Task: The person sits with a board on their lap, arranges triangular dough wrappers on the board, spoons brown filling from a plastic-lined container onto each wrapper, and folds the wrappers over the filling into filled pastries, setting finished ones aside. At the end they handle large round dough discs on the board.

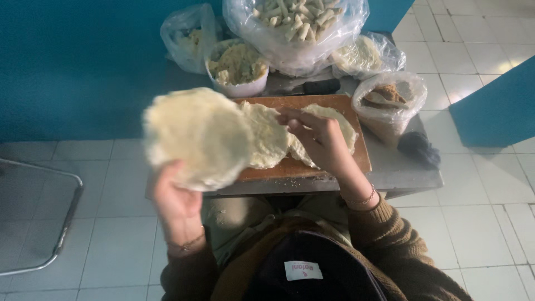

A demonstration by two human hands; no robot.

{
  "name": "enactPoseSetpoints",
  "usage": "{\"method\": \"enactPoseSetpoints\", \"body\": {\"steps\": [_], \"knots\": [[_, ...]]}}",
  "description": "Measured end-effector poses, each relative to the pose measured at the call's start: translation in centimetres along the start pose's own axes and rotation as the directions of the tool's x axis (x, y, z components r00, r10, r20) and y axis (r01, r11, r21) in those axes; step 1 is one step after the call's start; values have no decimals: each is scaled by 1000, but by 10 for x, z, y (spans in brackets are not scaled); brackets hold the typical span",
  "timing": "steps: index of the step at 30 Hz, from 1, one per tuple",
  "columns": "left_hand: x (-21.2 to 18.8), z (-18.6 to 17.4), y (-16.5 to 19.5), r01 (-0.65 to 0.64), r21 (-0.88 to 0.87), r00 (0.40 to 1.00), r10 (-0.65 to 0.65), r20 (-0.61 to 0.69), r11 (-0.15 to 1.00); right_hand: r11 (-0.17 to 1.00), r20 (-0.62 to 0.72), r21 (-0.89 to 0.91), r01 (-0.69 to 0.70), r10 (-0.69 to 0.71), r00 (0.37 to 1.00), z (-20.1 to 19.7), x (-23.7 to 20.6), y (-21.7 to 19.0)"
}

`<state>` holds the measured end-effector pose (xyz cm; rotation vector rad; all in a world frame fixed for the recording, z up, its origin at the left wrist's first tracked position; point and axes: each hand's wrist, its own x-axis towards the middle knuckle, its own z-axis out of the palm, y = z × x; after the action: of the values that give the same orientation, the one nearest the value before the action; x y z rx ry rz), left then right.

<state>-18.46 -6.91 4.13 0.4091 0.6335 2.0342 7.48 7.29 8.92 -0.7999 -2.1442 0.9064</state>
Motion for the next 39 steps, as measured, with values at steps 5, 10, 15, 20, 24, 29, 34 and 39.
{"method": "enactPoseSetpoints", "body": {"steps": [5, 10, 15, 20, 24, 29, 34, 39], "knots": [[-5, 13, -51, 266, -105, 957, -249, 150, 958, 987, -185, 75, 139, -123, 975, 8, -5, -17], [-32, 25, -70, 409, -177, 838, -292, 461, 895, 842, -40, -377, 387, -432, 901, 25, -44, -43], [-35, 33, -78, 388, -101, 908, -361, 214, 916, 941, 16, -98, 325, -325, 946, 29, -50, -43], [-33, 36, -76, 366, -135, 907, -320, 273, 921, 934, 139, 16, 357, -356, 924, 16, -46, -35], [-31, 35, -76, 381, -136, 911, -346, 226, 915, 925, 90, -8, 380, -378, 921, 16, -47, -28], [-30, 29, -76, 342, 113, 906, -359, 225, 933, 997, -47, -43, 68, -70, 996, 28, -46, -11], [-29, 31, -84, 176, 418, 945, -272, 182, 891, 1000, -144, 3, -4, 4, 990, 34, -50, 12], [-23, 20, -76, 421, 540, 892, -440, -103, 729, 874, -108, 470, -124, 196, 975, 28, -40, 28]]}}
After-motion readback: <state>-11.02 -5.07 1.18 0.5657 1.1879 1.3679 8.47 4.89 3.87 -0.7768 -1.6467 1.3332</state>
